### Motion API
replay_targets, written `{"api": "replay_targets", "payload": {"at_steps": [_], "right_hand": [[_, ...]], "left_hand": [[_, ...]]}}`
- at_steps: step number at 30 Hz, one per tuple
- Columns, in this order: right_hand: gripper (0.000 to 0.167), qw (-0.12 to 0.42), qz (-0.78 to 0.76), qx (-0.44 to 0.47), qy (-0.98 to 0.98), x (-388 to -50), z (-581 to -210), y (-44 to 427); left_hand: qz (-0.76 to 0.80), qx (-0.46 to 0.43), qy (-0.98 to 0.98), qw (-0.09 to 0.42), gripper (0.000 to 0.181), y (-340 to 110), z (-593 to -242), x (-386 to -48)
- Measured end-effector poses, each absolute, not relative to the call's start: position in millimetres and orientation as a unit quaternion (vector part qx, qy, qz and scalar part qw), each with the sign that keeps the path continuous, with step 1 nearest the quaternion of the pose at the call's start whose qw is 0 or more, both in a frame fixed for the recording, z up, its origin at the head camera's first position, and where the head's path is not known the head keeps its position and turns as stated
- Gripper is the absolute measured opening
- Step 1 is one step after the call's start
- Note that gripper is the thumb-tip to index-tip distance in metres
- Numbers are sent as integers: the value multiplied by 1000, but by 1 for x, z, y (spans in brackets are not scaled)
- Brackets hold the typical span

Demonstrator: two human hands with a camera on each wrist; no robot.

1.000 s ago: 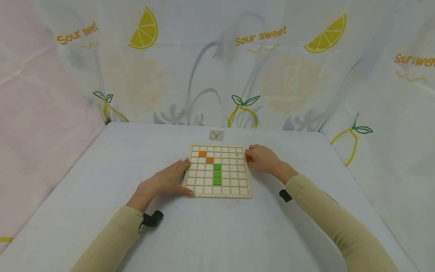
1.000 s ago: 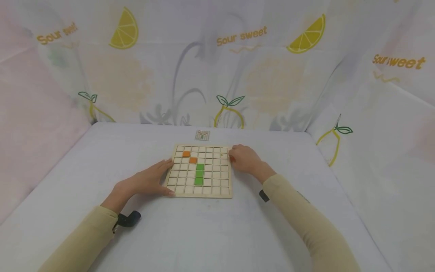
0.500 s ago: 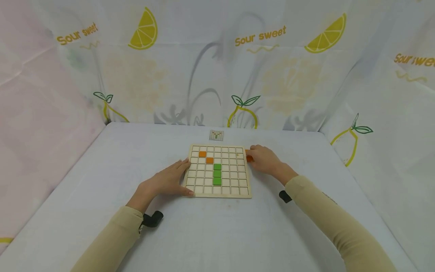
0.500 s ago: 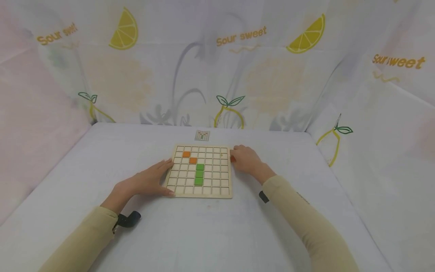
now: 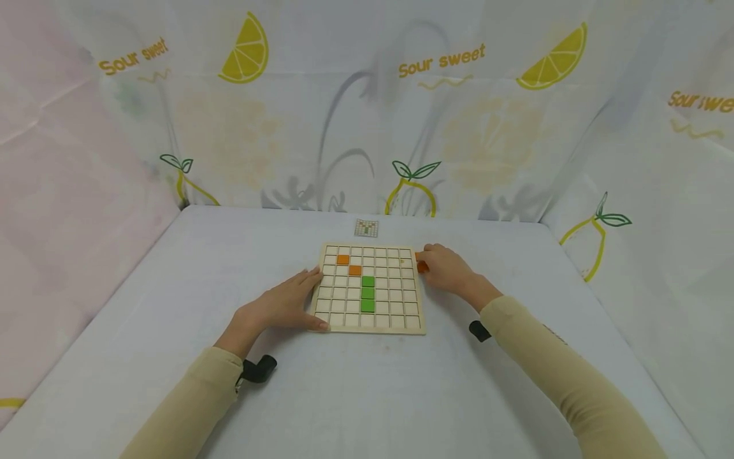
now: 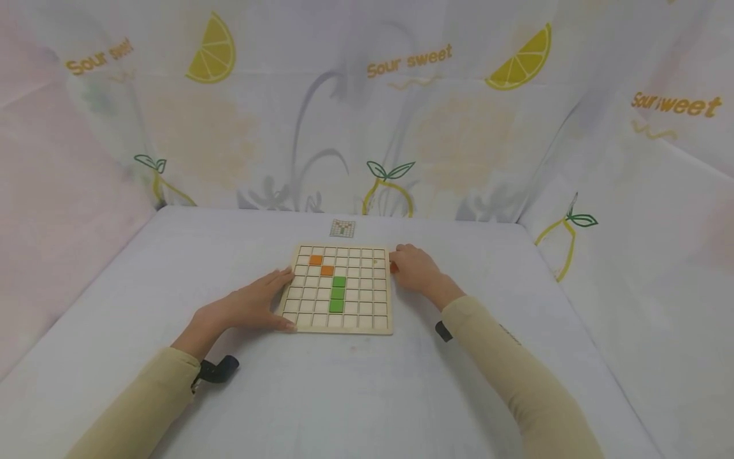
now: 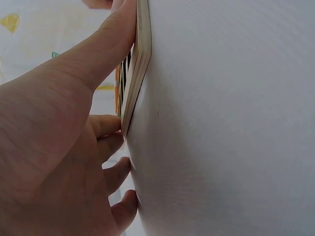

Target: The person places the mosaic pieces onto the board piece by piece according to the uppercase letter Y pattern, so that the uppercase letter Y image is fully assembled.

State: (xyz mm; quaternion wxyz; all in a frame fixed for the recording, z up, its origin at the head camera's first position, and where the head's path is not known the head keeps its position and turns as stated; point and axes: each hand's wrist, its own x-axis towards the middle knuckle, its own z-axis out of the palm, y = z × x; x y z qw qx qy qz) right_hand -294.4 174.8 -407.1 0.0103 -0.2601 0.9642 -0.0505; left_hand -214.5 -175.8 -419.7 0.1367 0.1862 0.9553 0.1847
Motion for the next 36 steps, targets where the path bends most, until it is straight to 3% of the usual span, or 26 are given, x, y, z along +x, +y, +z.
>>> {"api": "replay_targets", "payload": {"at_steps": [13,26,36], "right_hand": [[17,15,-47,-262,964,-298,-409,176],[16,18,-46,-261,964,-296,-408,178],[32,9,-35,-256,966,-296,-408,179]], "left_hand": [[178,188,955,142,121,-174,-419,-216],[180,187,955,142,120,-174,-419,-216],[176,181,957,145,120,-174,-418,-215]]}}
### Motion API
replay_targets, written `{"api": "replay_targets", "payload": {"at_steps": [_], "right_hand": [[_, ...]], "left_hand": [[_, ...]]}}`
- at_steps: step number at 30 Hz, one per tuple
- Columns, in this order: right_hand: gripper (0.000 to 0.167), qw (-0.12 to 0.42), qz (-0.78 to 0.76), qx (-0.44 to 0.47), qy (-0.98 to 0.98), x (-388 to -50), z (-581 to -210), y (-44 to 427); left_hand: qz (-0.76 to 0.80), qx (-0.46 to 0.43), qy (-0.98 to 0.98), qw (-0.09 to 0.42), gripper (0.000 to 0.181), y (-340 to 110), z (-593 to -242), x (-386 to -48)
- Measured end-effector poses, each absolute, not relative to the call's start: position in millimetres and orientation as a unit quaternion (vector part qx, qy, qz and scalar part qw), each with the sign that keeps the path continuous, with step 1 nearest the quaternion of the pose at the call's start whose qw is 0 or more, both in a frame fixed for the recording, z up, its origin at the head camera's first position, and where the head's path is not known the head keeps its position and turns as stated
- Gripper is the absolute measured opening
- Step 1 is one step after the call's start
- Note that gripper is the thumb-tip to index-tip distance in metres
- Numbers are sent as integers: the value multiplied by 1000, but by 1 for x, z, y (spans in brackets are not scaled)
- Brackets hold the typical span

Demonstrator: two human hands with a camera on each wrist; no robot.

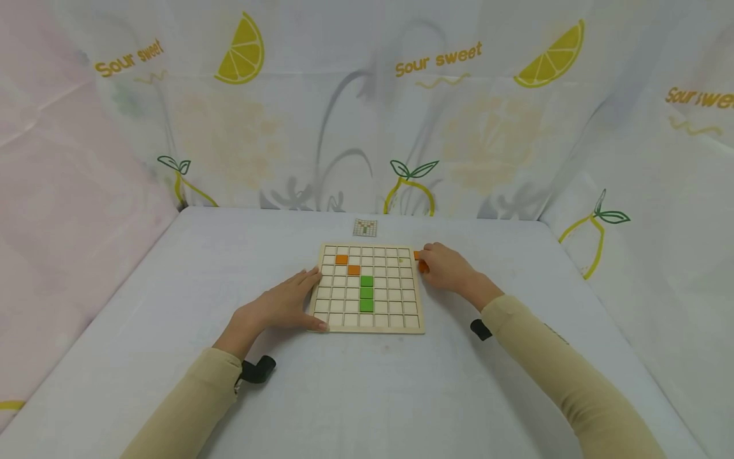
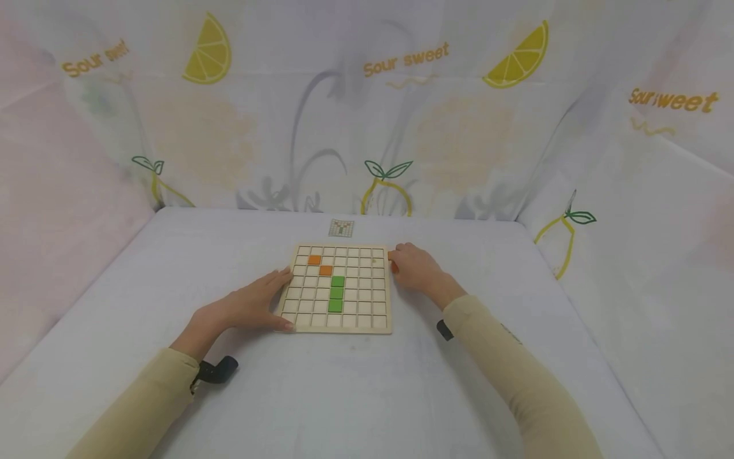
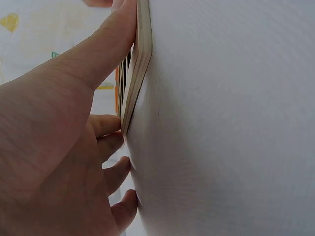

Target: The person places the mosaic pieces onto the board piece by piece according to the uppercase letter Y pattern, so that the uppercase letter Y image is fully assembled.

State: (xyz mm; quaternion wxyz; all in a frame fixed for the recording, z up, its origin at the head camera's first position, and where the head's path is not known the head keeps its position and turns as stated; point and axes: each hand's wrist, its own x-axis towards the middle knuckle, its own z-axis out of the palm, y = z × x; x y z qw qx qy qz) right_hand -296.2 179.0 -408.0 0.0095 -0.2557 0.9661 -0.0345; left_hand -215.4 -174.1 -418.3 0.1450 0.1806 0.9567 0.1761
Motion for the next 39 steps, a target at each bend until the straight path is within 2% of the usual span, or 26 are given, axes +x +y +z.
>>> {"api": "replay_targets", "payload": {"at_steps": [10,39], "right_hand": [[21,-27,-45,-300,953,-295,-405,174],[21,-36,-74,-328,941,-291,-408,154]], "left_hand": [[178,183,956,142,119,-175,-419,-215],[176,182,957,145,118,-173,-414,-213]]}}
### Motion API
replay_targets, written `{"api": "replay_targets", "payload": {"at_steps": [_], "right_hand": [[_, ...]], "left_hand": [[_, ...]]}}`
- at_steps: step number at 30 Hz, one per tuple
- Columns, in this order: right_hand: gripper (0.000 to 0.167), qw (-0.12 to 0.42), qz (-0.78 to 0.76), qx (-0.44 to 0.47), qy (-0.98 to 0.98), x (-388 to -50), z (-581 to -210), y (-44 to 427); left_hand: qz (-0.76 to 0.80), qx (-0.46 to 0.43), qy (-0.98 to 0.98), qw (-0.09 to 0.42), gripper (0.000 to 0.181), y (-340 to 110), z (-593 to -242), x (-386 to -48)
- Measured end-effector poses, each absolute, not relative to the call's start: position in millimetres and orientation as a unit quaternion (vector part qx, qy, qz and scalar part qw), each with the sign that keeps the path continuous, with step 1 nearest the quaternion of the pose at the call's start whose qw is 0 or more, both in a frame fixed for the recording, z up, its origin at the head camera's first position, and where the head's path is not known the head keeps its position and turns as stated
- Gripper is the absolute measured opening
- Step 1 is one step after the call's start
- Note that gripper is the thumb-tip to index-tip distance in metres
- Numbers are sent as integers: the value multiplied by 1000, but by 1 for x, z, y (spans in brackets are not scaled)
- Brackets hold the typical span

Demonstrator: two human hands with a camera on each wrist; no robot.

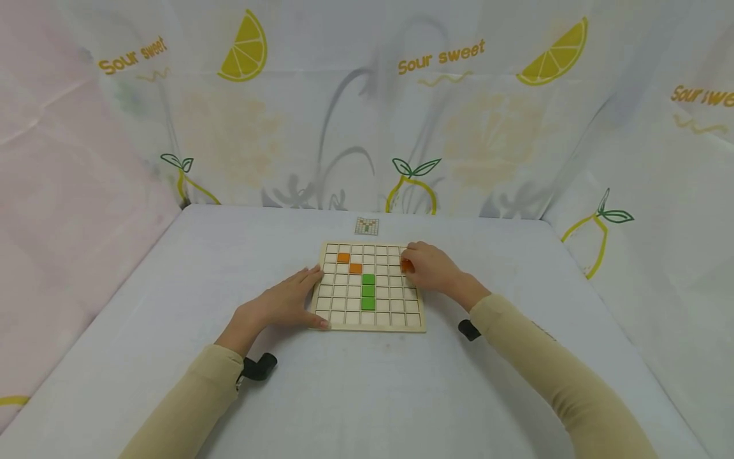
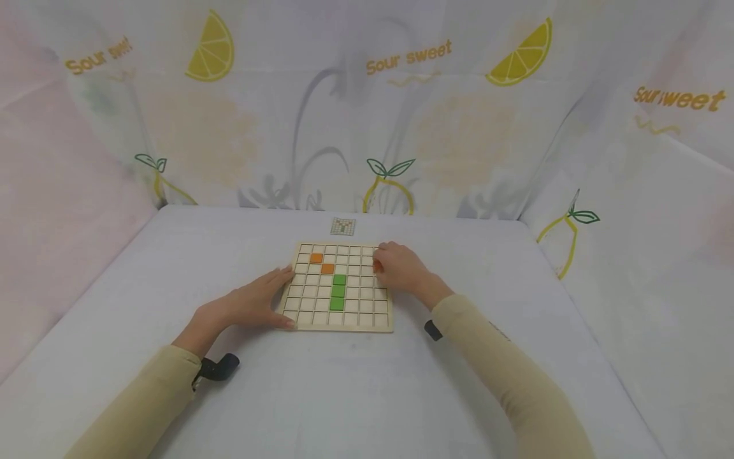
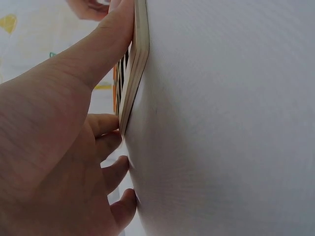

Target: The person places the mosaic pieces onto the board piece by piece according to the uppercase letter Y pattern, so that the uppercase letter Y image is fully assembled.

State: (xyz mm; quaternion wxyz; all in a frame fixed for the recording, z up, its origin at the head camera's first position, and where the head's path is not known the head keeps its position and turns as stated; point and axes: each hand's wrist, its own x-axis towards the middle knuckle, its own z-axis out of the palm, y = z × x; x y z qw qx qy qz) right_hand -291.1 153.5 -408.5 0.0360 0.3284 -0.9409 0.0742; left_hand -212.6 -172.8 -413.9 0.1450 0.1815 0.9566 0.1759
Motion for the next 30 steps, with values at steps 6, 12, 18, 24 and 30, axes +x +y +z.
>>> {"api": "replay_targets", "payload": {"at_steps": [6,12,18,24,30], "right_hand": [[20,37,77,332,-939,-290,-409,148],[20,38,72,333,-939,-290,-409,143],[24,34,73,336,-939,-291,-409,137],[24,32,70,341,-937,-291,-411,130],[22,36,74,347,-934,-289,-410,123]], "left_hand": [[175,182,957,145,118,-173,-414,-213],[179,186,955,147,118,-173,-413,-212],[183,185,954,146,117,-173,-414,-212],[182,181,955,149,117,-173,-414,-212],[183,180,955,149,117,-173,-413,-212]]}}
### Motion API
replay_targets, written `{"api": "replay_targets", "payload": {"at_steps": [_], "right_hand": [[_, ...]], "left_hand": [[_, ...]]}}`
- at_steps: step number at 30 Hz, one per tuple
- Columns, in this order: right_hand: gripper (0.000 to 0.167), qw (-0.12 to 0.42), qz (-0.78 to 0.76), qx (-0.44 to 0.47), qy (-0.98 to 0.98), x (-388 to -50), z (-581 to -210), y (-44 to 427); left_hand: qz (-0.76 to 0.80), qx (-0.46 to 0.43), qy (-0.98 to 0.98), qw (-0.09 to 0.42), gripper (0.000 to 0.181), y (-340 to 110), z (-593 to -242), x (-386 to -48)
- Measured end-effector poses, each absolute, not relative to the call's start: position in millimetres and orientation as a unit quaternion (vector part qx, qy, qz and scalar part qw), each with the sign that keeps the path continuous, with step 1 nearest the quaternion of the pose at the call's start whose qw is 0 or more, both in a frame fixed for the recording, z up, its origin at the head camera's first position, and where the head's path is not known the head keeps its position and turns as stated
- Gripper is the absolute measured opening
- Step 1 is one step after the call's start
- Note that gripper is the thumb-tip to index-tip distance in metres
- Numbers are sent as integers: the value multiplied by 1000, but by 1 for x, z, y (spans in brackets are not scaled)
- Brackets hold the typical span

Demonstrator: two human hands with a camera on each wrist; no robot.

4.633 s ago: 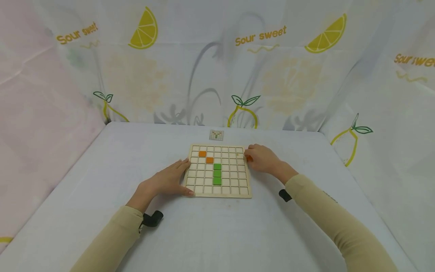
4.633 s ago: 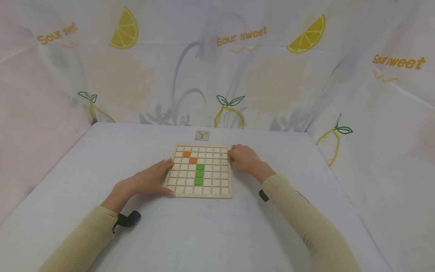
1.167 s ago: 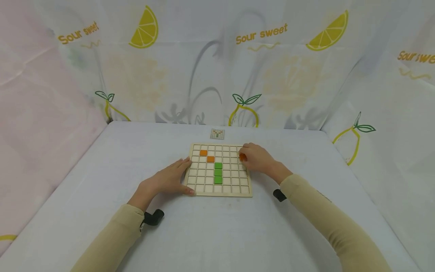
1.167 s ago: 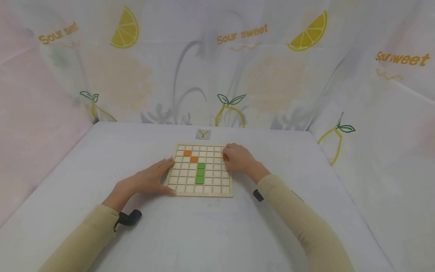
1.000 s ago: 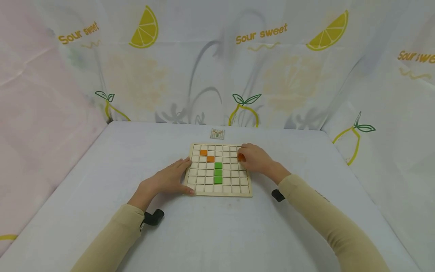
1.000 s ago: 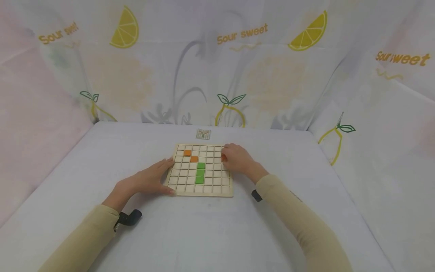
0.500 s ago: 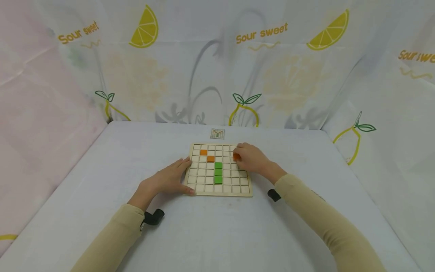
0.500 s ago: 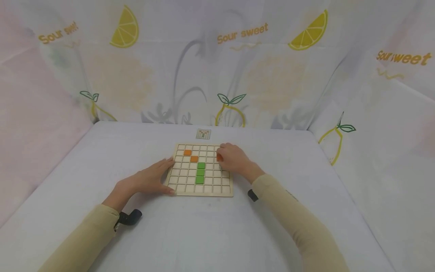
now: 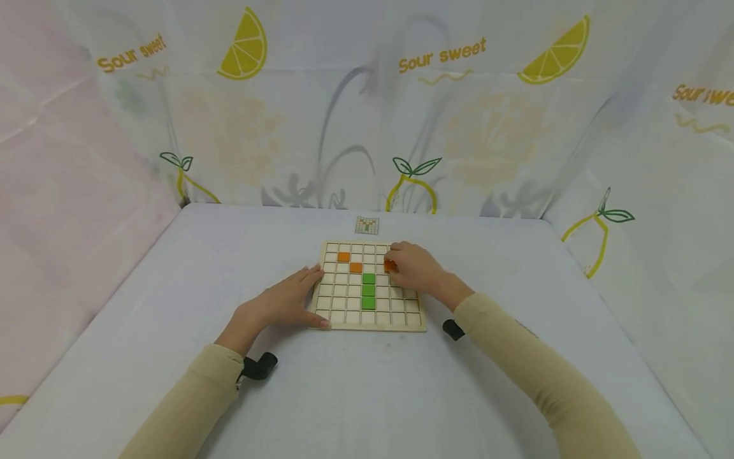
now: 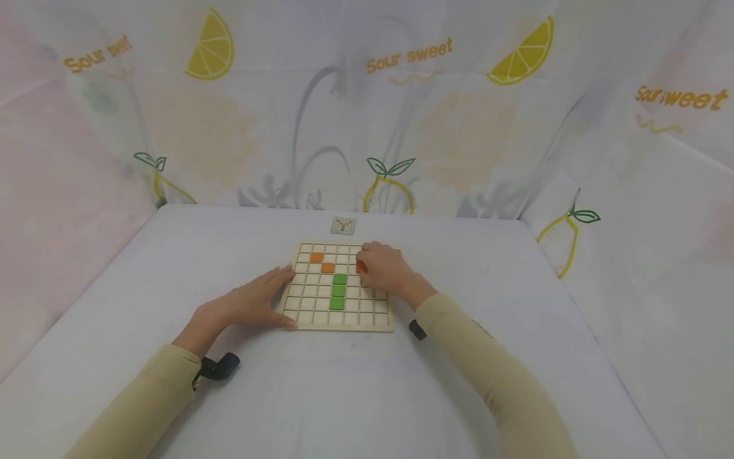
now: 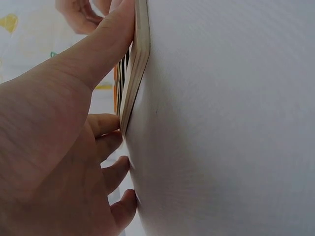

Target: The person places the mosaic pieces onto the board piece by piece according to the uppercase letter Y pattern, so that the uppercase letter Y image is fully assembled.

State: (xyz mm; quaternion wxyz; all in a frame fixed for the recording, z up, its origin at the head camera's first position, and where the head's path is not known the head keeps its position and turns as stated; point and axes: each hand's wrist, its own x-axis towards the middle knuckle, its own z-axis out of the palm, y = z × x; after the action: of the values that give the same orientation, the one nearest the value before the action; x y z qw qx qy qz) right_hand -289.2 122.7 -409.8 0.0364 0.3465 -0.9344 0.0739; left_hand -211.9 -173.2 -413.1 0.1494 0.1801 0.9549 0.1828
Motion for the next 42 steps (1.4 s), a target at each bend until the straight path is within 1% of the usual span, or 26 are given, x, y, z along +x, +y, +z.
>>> {"api": "replay_targets", "payload": {"at_steps": [7,15,29,36,42], "right_hand": [[19,48,77,362,-928,-291,-414,120],[25,35,72,359,-930,-292,-415,116],[22,48,72,368,-926,-287,-411,112],[19,44,82,362,-927,-287,-411,110],[20,37,79,362,-928,-289,-413,109]], "left_hand": [[179,181,956,146,117,-173,-415,-213],[175,180,957,144,117,-173,-416,-214],[181,179,956,147,117,-173,-414,-213],[179,179,956,147,117,-173,-414,-213],[180,178,956,147,118,-173,-416,-214]]}}
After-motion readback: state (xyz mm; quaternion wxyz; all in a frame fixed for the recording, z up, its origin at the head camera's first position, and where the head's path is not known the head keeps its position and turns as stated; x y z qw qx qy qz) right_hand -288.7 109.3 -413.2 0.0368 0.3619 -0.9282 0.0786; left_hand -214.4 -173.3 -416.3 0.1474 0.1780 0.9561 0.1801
